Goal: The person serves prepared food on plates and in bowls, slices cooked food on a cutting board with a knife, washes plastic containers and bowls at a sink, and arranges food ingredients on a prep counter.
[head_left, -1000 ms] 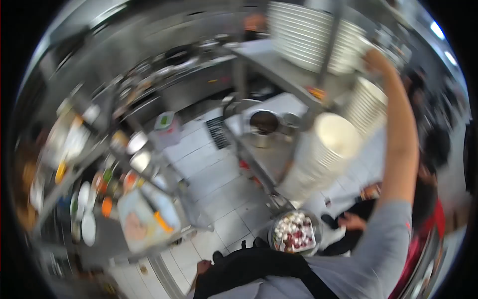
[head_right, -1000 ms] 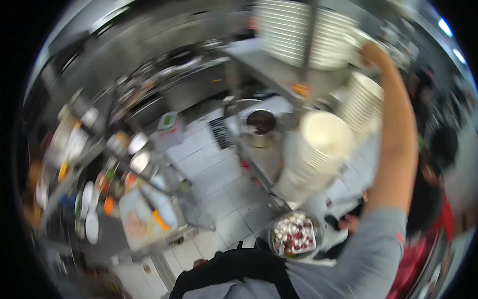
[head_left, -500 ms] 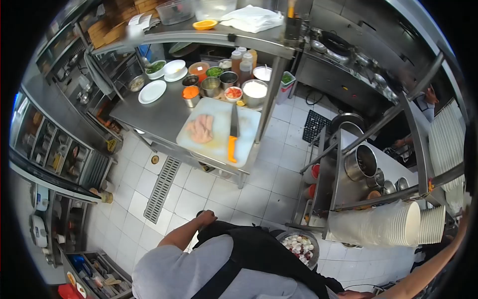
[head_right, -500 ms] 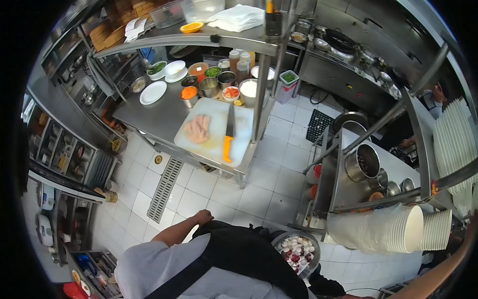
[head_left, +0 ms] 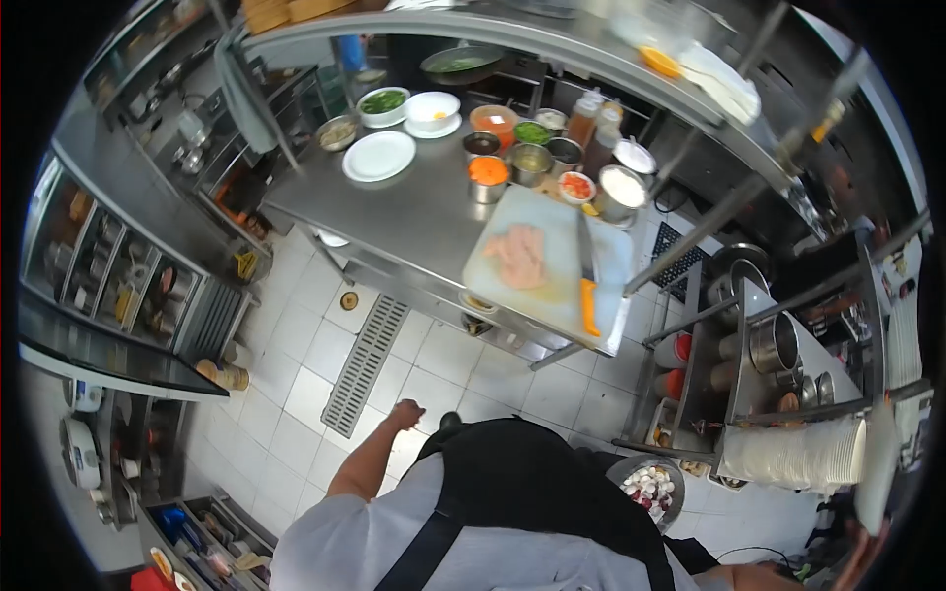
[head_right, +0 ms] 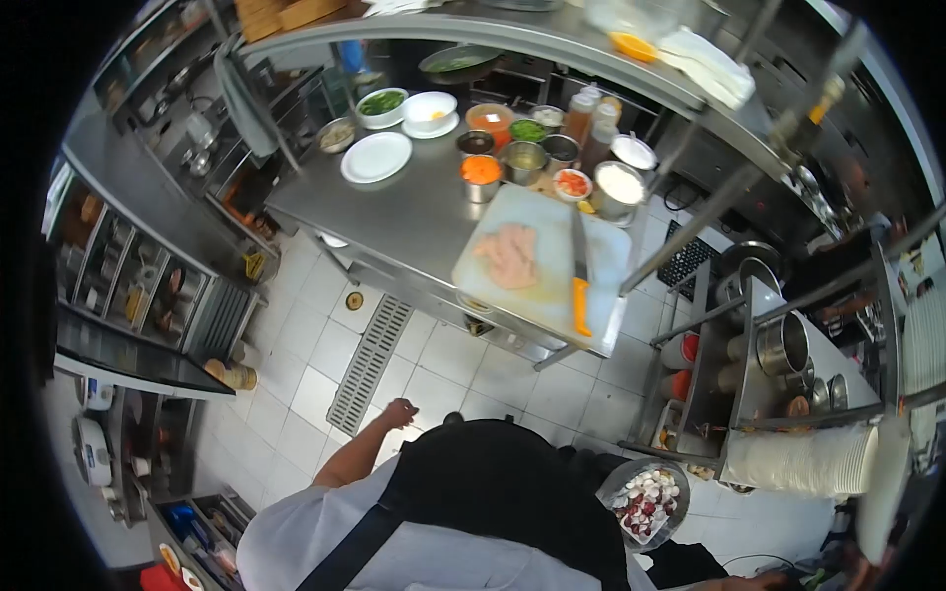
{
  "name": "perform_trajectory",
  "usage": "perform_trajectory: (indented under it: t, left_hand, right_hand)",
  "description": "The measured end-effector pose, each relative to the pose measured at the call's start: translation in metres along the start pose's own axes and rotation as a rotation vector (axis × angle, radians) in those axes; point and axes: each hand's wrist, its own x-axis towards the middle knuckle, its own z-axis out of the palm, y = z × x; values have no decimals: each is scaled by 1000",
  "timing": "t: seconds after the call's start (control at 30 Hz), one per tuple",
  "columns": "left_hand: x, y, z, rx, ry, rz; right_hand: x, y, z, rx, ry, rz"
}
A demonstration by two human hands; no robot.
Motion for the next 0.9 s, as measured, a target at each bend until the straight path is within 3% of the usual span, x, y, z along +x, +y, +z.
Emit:
perform_trajectory:
  t: [0.07, 0.1, 0.13, 0.2, 0.23, 0.27, 0.3, 0.4, 0.47, 0.53, 0.6, 0.73, 0.83, 0.9]
  left_hand:
    - [-2, -51, -20, 448, 29, 30]
    - [-8, -70, -31, 169, 15, -146]
    - [-12, -89, -41, 288, 6, -71]
    - [-19, -124, -54, 515, -9, 82]
    - [-26, -136, -51, -14, 236, -88]
    - [-31, -139, -57, -124, 263, -147]
    - [-38, -137, -65, -237, 292, -207]
    - [-37, -140, -68, -403, 398, -243]
    - [-23, -173, -45, -115, 444, 87]
    - [-30, -159, -38, -413, 365, -177]
    - [-62, -135, -50, -315, 364, -194]
    - [-97, -175, -56, -349, 448, -176]
    - [-114, -226, -69, -537, 583, -205]
    - [-129, -236, -101, -1101, 567, -576]
  right_hand:
    - [10, -16, 94, 128, -284, -292]
    - [16, -26, 141, 216, -443, -415]
    - [31, -57, 210, 256, -577, -543]
    - [34, -203, 331, 830, -1015, -163]
    - [32, -239, 387, 871, -1067, -201]
    - [35, -262, 446, 742, -1029, -480]
    - [38, -303, 480, 676, -951, -619]
    - [54, -363, 622, 591, -728, -672]
    - [74, -387, 712, 542, -577, -690]
    - [102, -411, 787, 486, -419, -684]
    - [123, -430, 849, 408, -338, -625]
    - [158, -452, 959, 320, -339, -541]
    - [171, -454, 1021, 84, -452, -600]
    - [169, -457, 1024, 59, -520, -580]
